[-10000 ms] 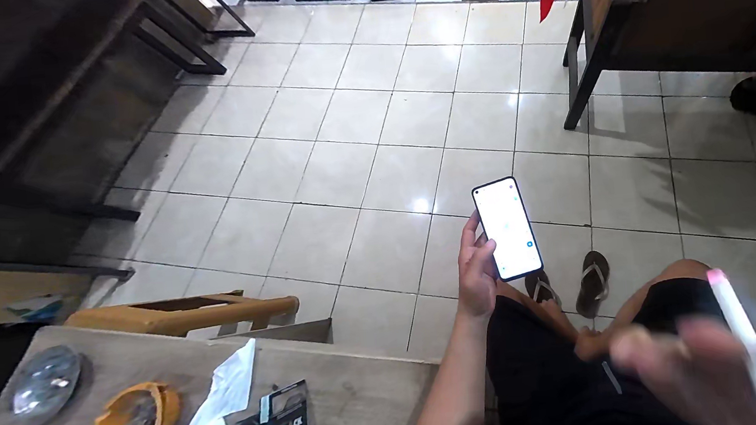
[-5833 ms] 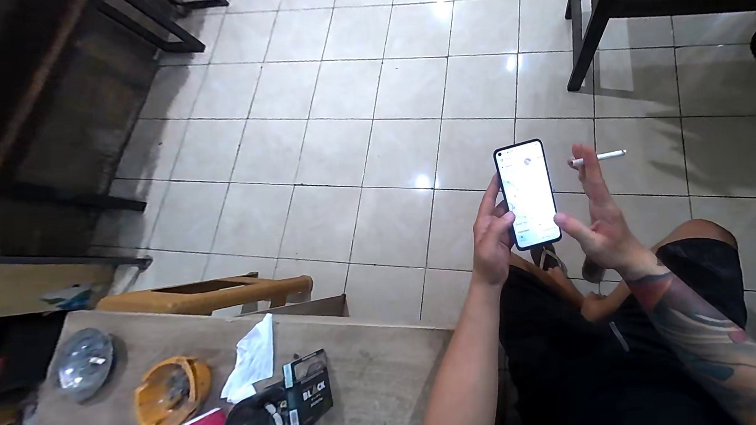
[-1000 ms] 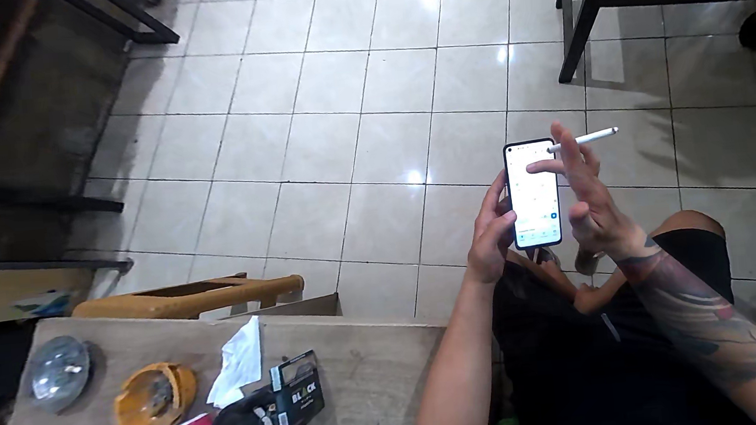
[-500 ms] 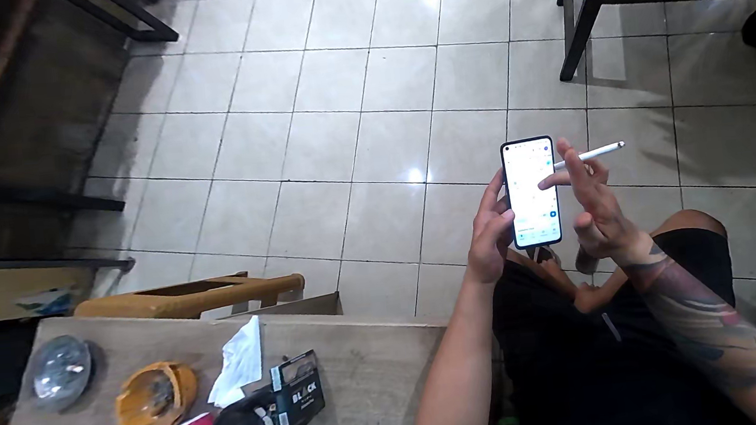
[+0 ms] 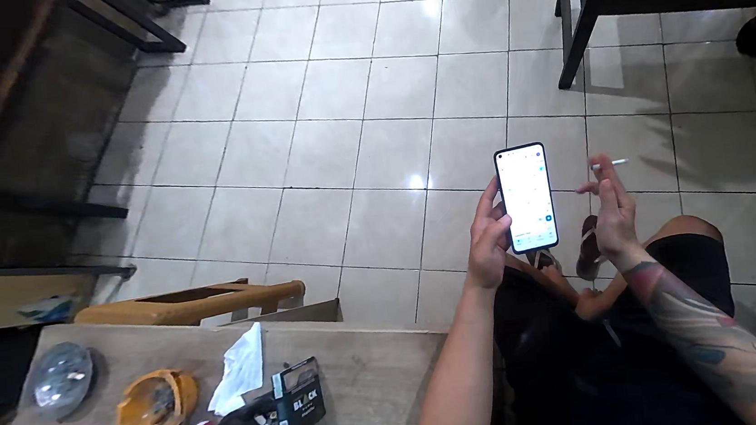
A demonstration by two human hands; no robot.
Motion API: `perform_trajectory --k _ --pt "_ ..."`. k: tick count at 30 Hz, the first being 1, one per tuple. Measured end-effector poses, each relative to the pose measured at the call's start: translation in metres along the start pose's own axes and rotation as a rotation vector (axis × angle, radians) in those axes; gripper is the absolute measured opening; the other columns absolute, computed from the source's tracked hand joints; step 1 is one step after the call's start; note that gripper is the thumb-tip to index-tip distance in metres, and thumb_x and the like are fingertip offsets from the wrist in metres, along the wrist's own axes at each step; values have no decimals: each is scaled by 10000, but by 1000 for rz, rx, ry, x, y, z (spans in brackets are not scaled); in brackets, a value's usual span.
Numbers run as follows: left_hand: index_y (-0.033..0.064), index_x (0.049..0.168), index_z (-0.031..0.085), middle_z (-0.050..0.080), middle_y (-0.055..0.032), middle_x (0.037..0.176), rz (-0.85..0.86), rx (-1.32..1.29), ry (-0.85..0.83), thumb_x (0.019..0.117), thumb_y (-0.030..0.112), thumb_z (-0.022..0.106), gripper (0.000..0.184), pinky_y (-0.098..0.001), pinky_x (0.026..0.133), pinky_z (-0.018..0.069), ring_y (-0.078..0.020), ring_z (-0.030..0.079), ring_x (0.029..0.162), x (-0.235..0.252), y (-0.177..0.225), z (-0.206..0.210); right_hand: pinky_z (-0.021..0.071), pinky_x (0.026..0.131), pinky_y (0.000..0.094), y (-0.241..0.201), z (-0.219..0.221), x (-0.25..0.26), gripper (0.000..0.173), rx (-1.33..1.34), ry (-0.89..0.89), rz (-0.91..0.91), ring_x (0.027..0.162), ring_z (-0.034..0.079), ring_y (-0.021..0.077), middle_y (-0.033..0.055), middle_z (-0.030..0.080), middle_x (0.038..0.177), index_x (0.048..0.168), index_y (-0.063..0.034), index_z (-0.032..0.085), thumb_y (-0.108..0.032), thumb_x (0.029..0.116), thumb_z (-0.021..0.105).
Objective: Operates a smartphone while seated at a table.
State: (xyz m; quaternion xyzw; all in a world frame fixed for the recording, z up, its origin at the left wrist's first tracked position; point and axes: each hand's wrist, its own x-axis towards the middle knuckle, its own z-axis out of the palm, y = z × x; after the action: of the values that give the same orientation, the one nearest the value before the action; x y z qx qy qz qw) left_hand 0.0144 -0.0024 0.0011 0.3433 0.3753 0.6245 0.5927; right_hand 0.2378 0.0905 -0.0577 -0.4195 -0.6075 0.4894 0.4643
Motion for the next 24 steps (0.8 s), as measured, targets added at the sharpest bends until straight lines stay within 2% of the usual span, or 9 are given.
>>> perform_trajectory --k 2,3,4,7,9,11,15,18,24 --pt "280 1621 261 567 -124 1454 7 -5 21 1002 369 475 661 -450 889 586 -249 664 1144 0 0 -1 494 1046 421 39 -10 -12 488 -43 58 241 1252 594 163 -24 597 1446 1556 -250 469 -421 1108 377" --pt "276 1617 266 575 -123 1443 15 -1 35 998 354 473 657 -452 889 586 -249 667 1137 1 0 -1 528 954 415 59 -15 -20 483 -103 53 328 1119 647 175 26 666 1323 1543 -244 489 -421 1101 403" --pt "270 1615 270 581 -127 1434 23 4 51 993 338 473 658 -454 889 588 -250 671 1130 1 -1 -1 547 926 421 78 -22 -28 491 -177 1 386 1065 671 197 78 684 1276 1542 -215 486 -411 1097 417" --pt "263 1618 264 591 -128 1419 44 29 94 987 315 468 665 -446 881 591 -243 678 1110 1 -2 -2 498 1081 442 119 -44 -58 580 -411 -297 456 1237 634 247 156 586 1451 1581 -120 406 -421 1086 435" --pt "252 1619 264 596 -134 1411 49 41 117 987 296 462 664 -453 884 590 -251 679 1109 0 -3 -3 488 1056 528 140 -55 -78 612 -559 -437 495 1172 652 313 206 631 1355 1592 -132 391 -449 1072 449" --pt "234 1620 258 597 -149 1405 56 48 125 991 264 458 661 -468 893 589 -266 679 1111 1 -4 -4 474 1068 561 160 -65 -96 620 -678 -564 540 1169 657 326 190 644 1344 1609 -157 359 -458 1073 444" --pt "227 1616 272 621 -157 1367 43 78 160 991 225 465 654 -474 893 589 -272 686 1096 2 -4 -4 339 1172 613 175 -75 -112 616 -865 -827 684 1387 519 348 148 536 1516 1626 -188 319 -376 1067 494" --pt "227 1608 293 630 -154 1351 49 89 179 987 202 461 644 -456 873 592 -260 689 1078 1 -5 -3 338 1173 615 169 -69 -111 585 -914 -950 723 1401 506 354 135 541 1516 1616 -212 348 -357 1069 497" --pt "226 1601 305 642 -148 1326 66 96 195 990 170 457 632 -440 862 596 -245 695 1056 1 -4 -2 372 1147 614 175 -65 -115 577 -925 -1030 735 1359 543 370 154 576 1473 1615 -235 351 -372 1070 482"
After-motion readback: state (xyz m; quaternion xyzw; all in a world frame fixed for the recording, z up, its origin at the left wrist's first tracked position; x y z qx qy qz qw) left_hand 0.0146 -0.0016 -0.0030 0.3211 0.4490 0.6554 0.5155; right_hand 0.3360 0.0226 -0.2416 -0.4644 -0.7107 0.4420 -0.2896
